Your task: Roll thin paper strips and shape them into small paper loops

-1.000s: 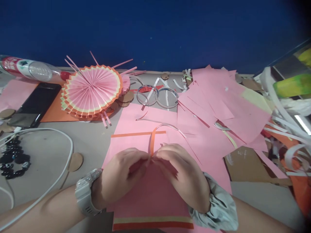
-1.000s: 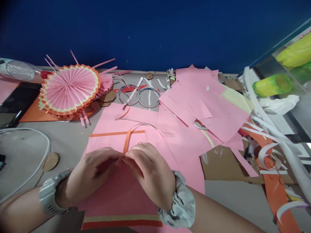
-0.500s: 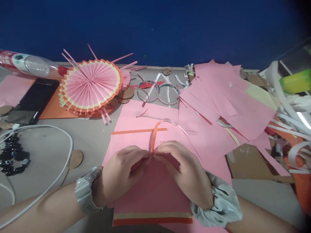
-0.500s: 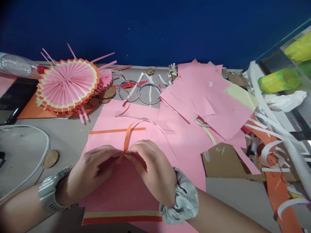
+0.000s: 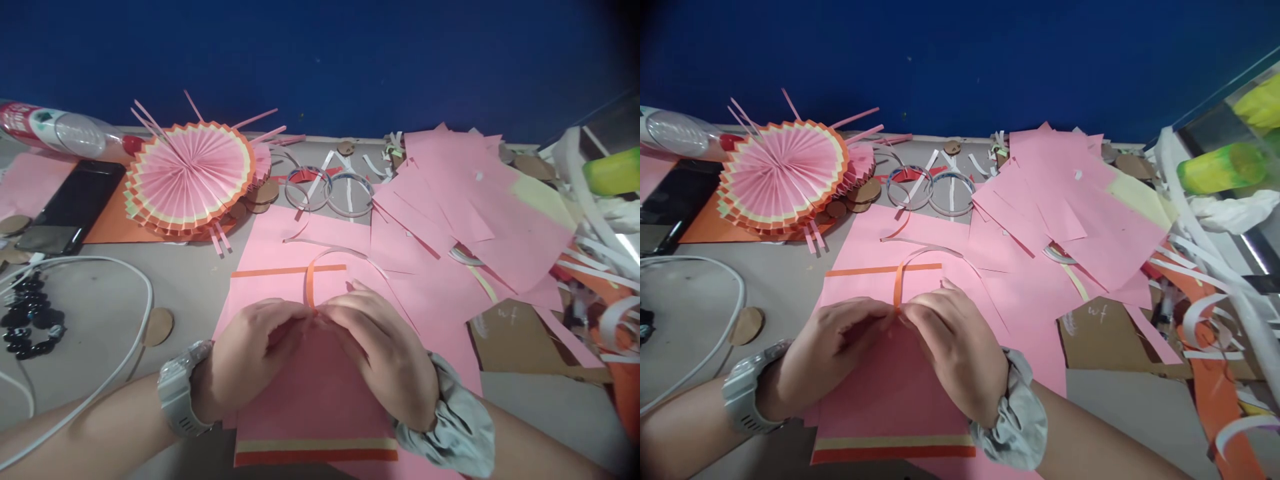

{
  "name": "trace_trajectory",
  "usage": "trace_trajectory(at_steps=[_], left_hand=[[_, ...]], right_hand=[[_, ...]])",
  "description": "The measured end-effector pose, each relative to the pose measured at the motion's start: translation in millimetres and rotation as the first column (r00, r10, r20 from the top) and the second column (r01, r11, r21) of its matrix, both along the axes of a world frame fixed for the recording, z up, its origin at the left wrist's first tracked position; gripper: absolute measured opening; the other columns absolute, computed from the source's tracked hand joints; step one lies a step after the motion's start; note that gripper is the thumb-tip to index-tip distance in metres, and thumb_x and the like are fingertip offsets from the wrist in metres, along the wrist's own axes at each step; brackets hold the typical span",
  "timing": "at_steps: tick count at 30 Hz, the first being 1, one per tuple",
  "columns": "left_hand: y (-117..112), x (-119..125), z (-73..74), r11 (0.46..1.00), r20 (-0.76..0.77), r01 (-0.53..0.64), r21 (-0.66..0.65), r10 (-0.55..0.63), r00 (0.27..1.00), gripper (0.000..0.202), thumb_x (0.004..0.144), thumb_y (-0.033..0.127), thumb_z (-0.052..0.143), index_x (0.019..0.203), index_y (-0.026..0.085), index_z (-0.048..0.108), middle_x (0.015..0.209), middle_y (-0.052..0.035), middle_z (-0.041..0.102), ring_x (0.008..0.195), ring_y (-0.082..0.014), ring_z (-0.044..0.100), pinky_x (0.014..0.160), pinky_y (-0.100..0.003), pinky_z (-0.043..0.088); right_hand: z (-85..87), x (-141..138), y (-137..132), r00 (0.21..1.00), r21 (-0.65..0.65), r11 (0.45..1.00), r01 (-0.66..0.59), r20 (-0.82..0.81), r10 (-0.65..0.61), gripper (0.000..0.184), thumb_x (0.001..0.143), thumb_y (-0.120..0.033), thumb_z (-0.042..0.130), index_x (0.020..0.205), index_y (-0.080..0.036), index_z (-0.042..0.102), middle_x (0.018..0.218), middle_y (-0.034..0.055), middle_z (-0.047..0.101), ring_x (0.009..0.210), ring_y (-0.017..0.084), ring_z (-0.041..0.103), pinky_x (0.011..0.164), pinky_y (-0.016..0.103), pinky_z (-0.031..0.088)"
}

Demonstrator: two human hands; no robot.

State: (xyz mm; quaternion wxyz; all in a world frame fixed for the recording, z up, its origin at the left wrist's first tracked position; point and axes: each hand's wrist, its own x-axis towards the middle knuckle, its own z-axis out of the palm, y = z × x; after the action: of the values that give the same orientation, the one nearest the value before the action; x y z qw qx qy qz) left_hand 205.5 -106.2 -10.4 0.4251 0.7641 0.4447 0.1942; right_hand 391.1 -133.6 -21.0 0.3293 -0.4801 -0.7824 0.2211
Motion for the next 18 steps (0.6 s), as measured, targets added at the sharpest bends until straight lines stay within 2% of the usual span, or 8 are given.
trace_trajectory(at_steps=[5,12,18], left_hand=[[-1.4,1.0,0.4,1.0,0.007,0.006,0.016,-0.006,1.0,0.017,0.084,0.012,0.049,0.093,0.022,0.06,0.084,0.0038,0.065,0.075,-0.0104,0.058,0.071,-0.019,0.042],[-2.3,2.3,0.7,1.0,0.033,0.024,-0.013,-0.023,0.999,0.015,0.088,0.016,0.045,0.087,0.02,0.059,0.076,0.003,0.062,0.07,-0.0107,0.056,0.066,-0.02,0.041],[2.9,1.1,1.4,0.991,0.2,0.0,-0.131,0.026,0.979,0.018,0.092,0.021,0.043,0.089,0.02,0.061,0.079,0.0042,0.064,0.072,-0.0083,0.057,0.069,-0.015,0.042]], right_hand=[[2.3,-2.1,0.0,0.997,0.009,1.0,-0.006,0.075,0.006,0.016,0.086,-0.008,0.044,0.09,-0.016,0.056,0.085,0.0034,0.061,0.083,0.016,0.053,0.089,0.038,0.041],[1.3,-4.3,-2.4,0.997,-0.007,1.0,-0.006,0.075,0.007,0.015,0.086,-0.009,0.044,0.088,-0.018,0.055,0.086,0.003,0.061,0.084,0.015,0.053,0.092,0.037,0.04],[-0.3,-1.3,-3.1,0.994,0.069,0.997,-0.04,0.102,0.033,0.025,0.086,-0.005,0.043,0.107,-0.015,0.052,0.099,0.0059,0.061,0.095,0.015,0.053,0.097,0.038,0.037]])
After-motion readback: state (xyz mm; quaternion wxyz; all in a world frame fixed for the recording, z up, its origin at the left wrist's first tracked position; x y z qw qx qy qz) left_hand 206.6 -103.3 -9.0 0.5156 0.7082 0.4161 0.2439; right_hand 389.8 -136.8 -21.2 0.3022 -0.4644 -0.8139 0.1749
